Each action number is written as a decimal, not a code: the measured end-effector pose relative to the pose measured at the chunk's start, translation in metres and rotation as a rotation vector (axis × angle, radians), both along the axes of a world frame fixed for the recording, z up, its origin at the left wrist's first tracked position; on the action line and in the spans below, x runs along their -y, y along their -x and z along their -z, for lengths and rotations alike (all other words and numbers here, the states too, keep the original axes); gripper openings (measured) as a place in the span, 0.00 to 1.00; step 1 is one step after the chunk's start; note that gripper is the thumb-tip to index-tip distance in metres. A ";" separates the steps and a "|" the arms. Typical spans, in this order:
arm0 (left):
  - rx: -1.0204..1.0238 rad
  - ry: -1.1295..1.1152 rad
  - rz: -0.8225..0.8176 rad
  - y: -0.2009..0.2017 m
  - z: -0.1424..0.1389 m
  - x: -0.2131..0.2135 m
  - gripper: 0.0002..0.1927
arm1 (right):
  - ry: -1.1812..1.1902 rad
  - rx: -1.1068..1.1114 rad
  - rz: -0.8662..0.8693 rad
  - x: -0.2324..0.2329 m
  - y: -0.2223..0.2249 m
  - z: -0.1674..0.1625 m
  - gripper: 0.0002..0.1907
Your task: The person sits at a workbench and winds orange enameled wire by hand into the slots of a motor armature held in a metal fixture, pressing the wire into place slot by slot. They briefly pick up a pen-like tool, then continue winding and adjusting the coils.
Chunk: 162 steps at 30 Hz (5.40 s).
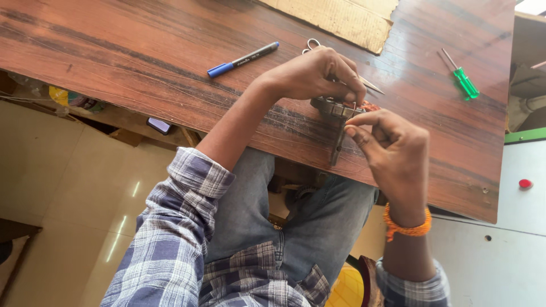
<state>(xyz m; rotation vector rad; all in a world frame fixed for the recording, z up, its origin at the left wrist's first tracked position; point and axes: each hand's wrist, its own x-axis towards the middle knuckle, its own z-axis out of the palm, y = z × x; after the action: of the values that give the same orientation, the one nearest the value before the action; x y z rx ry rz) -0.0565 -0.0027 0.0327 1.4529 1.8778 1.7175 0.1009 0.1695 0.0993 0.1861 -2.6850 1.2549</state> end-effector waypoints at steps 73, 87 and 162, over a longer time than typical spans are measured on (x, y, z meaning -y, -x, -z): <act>-0.105 0.010 -0.056 -0.011 -0.004 0.003 0.08 | -0.172 -0.019 0.008 -0.005 -0.009 -0.007 0.05; -0.224 0.215 -0.029 0.000 -0.014 -0.005 0.07 | 0.003 -0.125 -0.077 -0.017 -0.023 0.046 0.05; -0.105 0.007 -0.065 -0.004 0.001 -0.005 0.12 | -0.329 -0.274 -0.086 -0.004 0.006 -0.012 0.06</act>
<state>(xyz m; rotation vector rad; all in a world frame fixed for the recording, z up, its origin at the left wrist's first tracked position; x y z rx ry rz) -0.0530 0.0025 0.0321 1.5237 2.0034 1.6908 0.0952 0.1740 0.1115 0.4831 -2.6413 0.7334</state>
